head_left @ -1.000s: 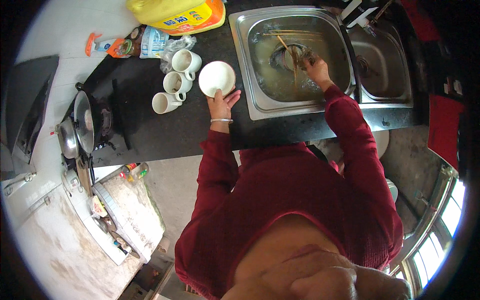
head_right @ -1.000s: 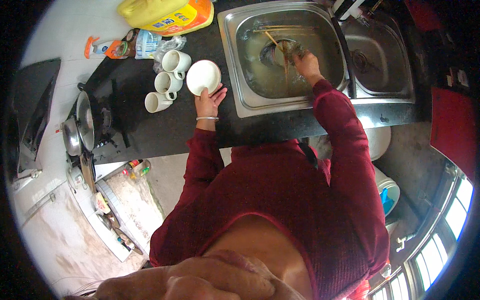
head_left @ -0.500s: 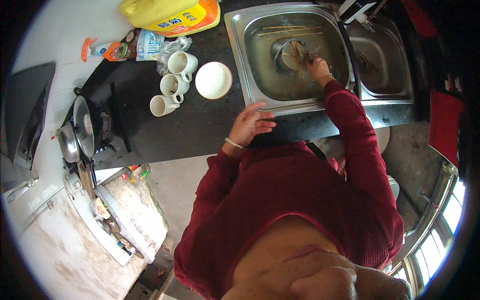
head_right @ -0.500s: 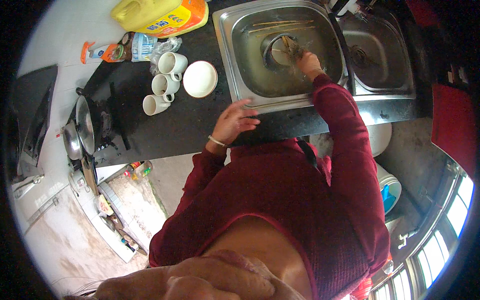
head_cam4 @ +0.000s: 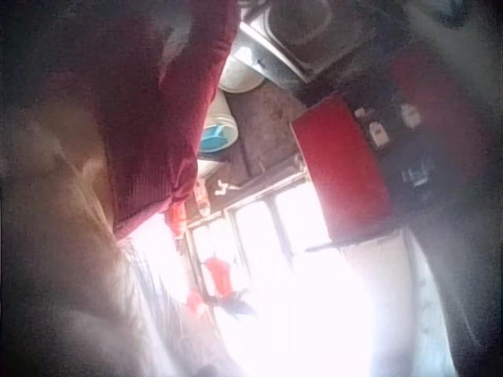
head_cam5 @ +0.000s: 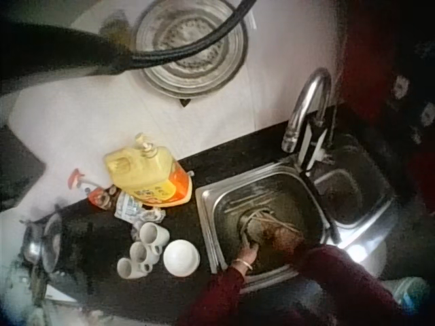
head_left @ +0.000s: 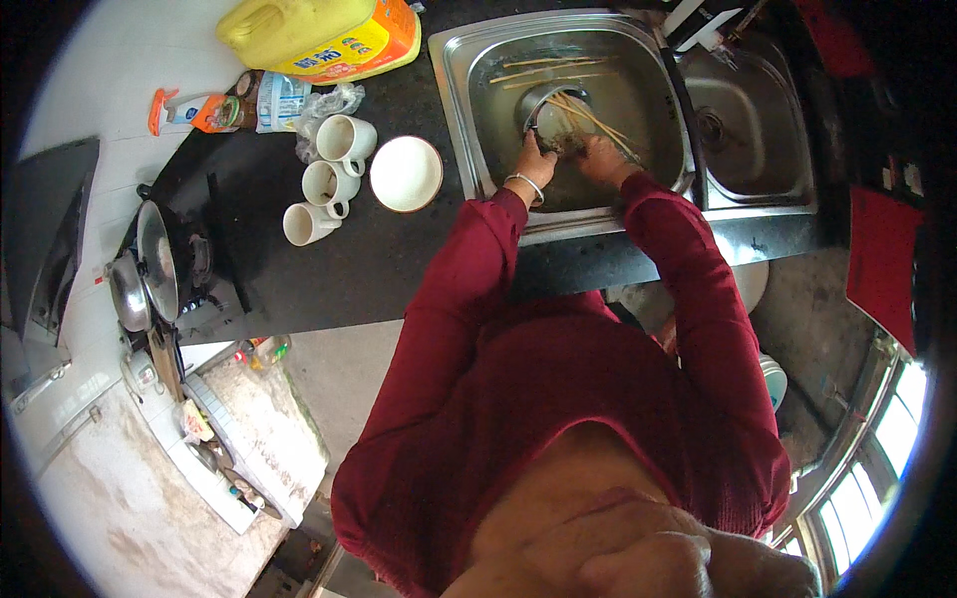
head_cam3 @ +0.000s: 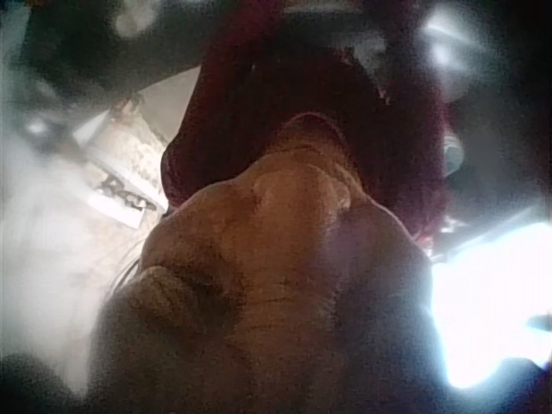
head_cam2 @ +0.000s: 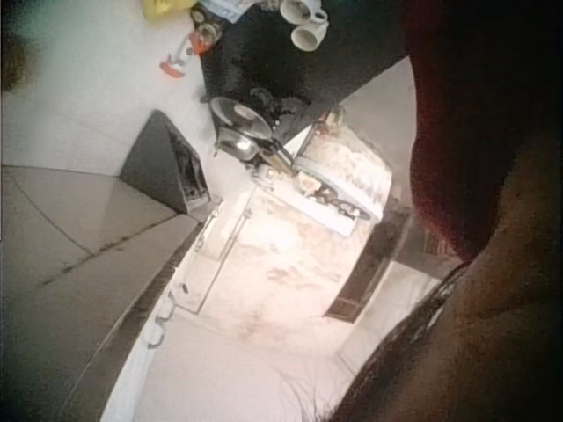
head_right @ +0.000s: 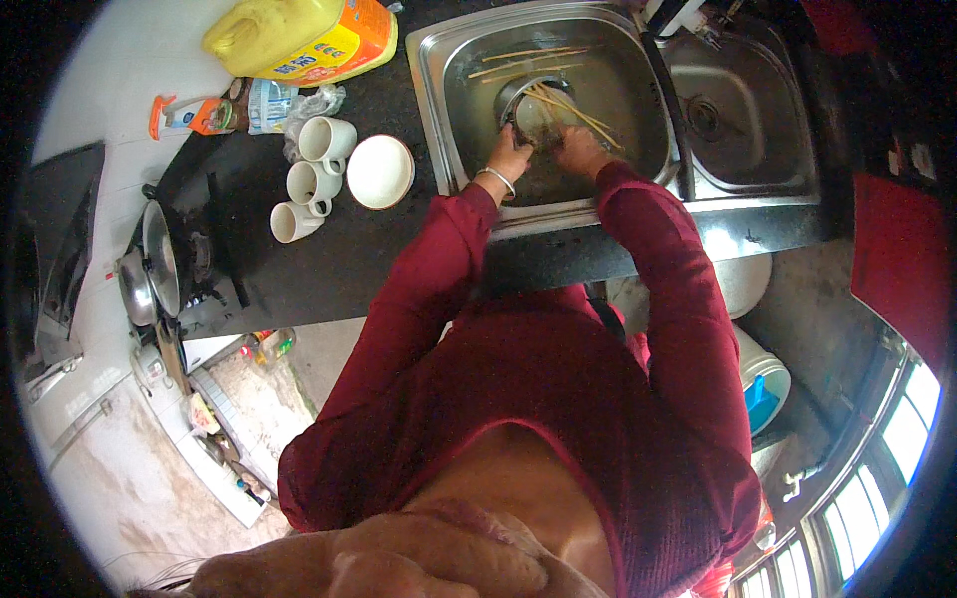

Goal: The person washes several bowls and a bundle of chopsticks in a sink by hand, scrubbing them with a sponge and rinsing them.

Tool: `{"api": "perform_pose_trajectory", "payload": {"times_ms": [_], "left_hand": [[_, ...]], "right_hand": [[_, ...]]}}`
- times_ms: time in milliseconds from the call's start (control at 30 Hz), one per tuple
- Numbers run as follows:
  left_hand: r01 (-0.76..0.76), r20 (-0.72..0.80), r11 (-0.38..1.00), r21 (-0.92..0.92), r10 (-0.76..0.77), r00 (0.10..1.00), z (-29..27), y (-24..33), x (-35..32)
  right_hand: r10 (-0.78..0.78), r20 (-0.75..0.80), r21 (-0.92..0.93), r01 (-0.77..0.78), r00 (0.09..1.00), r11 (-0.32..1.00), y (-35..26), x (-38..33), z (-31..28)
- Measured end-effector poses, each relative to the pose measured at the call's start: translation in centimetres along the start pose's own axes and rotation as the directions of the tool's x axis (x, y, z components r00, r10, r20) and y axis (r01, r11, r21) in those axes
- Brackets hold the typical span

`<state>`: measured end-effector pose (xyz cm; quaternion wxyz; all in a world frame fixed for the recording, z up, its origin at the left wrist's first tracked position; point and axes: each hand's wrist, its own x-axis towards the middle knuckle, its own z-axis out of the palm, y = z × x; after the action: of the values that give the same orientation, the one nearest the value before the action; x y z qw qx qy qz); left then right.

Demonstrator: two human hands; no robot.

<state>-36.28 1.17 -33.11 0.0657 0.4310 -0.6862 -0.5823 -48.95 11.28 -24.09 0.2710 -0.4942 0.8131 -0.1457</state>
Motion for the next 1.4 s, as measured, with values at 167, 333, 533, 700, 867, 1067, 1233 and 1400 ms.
{"api": "perform_pose_trajectory", "payload": {"times_ms": [167, 333, 533, 700, 867, 1067, 1233, 1400], "left_hand": [[-0.031, -0.029, 0.977, 0.21, 0.038, 0.999, -1.5, 3.4, -0.5], [0.128, 0.021, 0.991, -0.033, -0.128, 0.992, -1.0, 1.9, 1.1], [0.182, 0.084, 0.917, -0.356, -0.162, 0.983, -1.2, 2.0, 1.3], [0.331, 0.151, 0.794, -0.51, -0.297, 0.943, -1.4, 4.4, 0.0], [0.383, 0.142, 0.741, -0.552, -0.369, 0.918, -2.5, 5.8, -1.2], [0.388, 0.193, 0.778, -0.494, -0.337, 0.921, -2.8, 5.2, -1.5], [0.204, 0.114, 0.925, -0.321, -0.176, 0.978, -2.5, 6.8, -2.8], [0.257, 0.176, 0.868, -0.424, -0.2, 0.964, -2.2, 10.3, -5.2]], "right_hand": [[0.171, -0.176, -0.091, -0.189, 0.969, 0.978, 8.1, 2.3, 3.2], [0.052, -0.363, 0.088, -0.021, 0.93, 0.996, 2.8, 1.4, 0.6], [-0.098, -0.014, -0.383, 0.085, 0.995, 0.92, 1.5, 2.7, 3.4], [-0.184, -0.066, -0.621, 0.103, 0.981, 0.777, 6.7, 4.2, 10.0], [-0.185, -0.027, -0.701, 0.113, 0.982, 0.704, 3.7, 6.1, 7.1], [-0.148, 0.031, -0.122, 0.151, 0.989, 0.981, 5.3, 6.4, 5.9], [0.083, 0.201, 0.777, -0.21, 0.976, 0.593, 2.7, 2.6, -0.1], [-0.085, -0.105, 0.572, 0.13, 0.991, 0.81, 0.5, 0.3, -1.1]]}}
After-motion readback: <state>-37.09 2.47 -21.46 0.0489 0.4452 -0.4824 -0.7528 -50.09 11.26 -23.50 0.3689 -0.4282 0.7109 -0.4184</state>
